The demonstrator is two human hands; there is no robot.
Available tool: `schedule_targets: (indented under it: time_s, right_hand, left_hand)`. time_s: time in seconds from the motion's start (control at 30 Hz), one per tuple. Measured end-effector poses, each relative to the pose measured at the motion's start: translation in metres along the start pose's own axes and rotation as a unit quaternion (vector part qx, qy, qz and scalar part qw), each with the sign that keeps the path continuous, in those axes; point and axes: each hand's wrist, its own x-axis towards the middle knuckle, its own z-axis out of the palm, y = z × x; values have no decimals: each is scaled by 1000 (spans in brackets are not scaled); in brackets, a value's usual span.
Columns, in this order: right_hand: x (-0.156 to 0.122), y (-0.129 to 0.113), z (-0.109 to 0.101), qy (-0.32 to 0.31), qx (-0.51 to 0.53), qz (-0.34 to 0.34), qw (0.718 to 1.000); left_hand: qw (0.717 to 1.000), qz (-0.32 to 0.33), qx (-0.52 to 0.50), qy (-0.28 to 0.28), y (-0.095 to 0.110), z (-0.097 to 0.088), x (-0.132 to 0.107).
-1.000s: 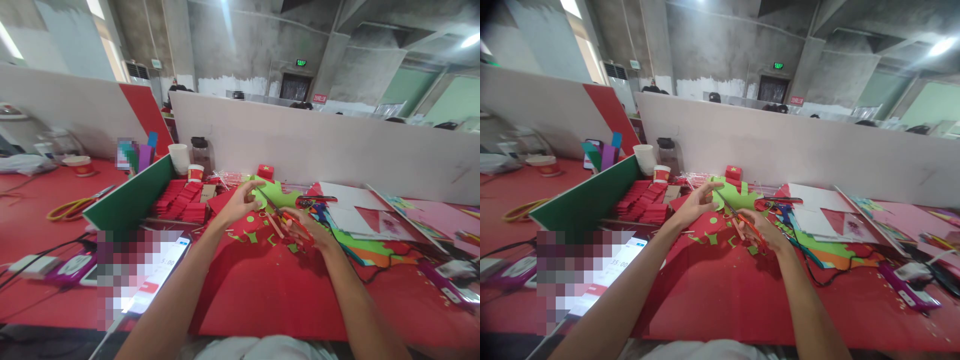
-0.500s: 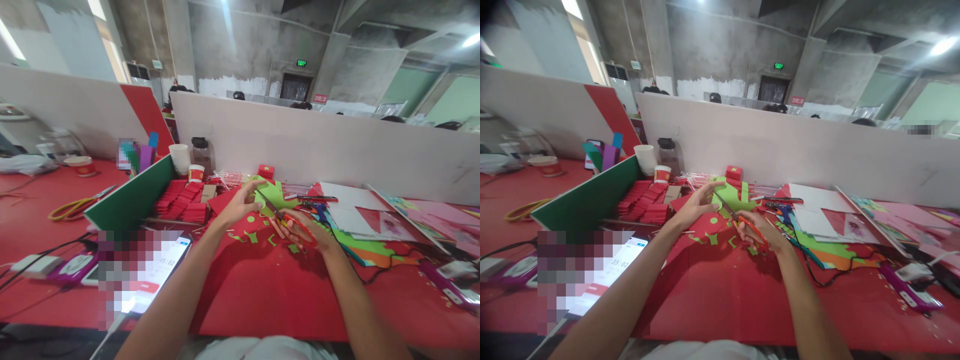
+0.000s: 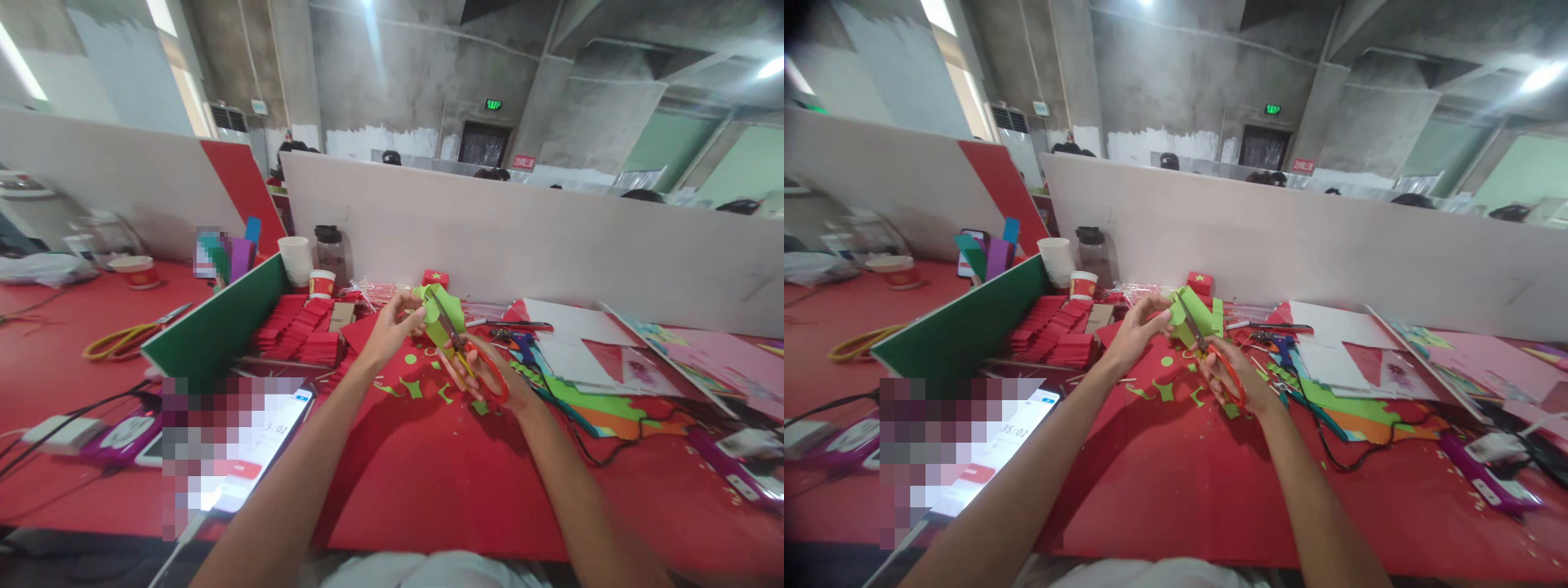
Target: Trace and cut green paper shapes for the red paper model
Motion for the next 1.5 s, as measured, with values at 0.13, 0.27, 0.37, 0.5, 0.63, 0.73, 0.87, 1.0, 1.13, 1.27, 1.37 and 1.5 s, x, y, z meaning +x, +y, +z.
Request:
schedule_targets:
  time_s: [0.13, 0.27, 0.37, 0.5, 0.63, 0.73, 0.87, 1.0, 1.13, 1.27, 1.37, 1.5]
  right_hand:
    - [5, 5, 5, 22, 15, 2, 1000]
    - [7, 6, 10, 17, 18, 20, 999]
    - [8, 7, 13, 20, 18, 16, 1000]
    - [8, 7, 16, 4, 32, 10, 999]
    - [6, 5, 18, -5, 24, 6, 1000]
    - [5, 2, 17, -10, 17, 8, 1000]
    - [5, 2, 14, -19, 11, 10, 1000]
    - [4, 1, 11, -14, -10, 12, 1000]
    - [4, 2, 9, -8, -22, 9, 1000]
    - [4, 5, 7, -2, -42, 13, 999]
    - [4, 4, 6, 10, -60, 8, 998]
    - [3, -2, 9, 9, -68, 12, 998]
  left_hand:
    - [998, 5, 60, -2, -2, 1, -1]
    - [994, 30, 103, -4, 2, 4, -4]
    - [995, 24, 98, -23, 4, 7, -5]
    - [995, 32, 88, -19, 1, 9, -5]
    - [995, 41, 94, -19, -2, 8, -5]
    - [994, 40, 103, -19, -3, 7, -4]
    - [993, 40, 110, -16, -3, 6, -4]
    - [992, 41, 121, -23, -2, 5, -4]
    - [991, 42, 119, -36, -2, 4, -4]
    - [991, 39, 120, -43, -3, 3, -4]
    - [990, 38, 129, -45, -3, 3, -4]
    - [990, 30, 128, -50, -1, 3, -4]
